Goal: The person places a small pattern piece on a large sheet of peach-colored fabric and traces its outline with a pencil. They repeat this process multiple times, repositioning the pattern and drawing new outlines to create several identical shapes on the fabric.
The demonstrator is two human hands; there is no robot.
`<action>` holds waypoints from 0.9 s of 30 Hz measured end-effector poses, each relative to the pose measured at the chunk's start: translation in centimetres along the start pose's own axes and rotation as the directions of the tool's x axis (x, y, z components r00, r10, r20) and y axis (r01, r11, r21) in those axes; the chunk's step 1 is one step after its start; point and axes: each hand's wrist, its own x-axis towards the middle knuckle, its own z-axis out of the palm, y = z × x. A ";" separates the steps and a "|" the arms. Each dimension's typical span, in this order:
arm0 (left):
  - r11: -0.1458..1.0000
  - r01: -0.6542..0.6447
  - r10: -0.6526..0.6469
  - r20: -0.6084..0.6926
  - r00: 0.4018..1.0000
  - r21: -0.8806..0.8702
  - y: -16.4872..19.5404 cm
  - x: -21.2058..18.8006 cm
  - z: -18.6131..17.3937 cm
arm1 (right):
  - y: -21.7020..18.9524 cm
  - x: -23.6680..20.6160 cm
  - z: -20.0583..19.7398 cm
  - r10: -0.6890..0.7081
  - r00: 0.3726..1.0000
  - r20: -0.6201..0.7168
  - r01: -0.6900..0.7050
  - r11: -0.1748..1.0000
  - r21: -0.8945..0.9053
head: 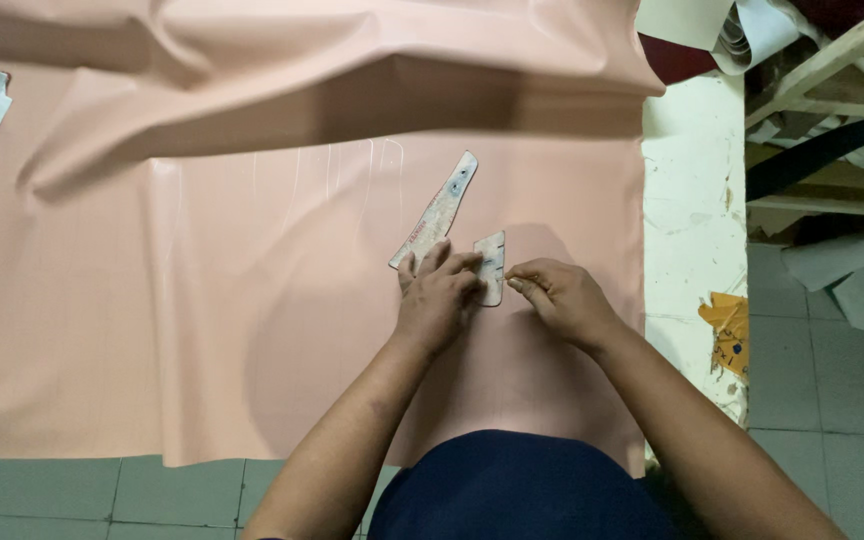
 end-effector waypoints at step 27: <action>0.999 0.004 -0.002 0.045 0.999 -0.035 -0.7 -0.1 0.3 | -1.6 -1.5 2.0 -0.375 0.927 0.036 0.374 0.905 -0.204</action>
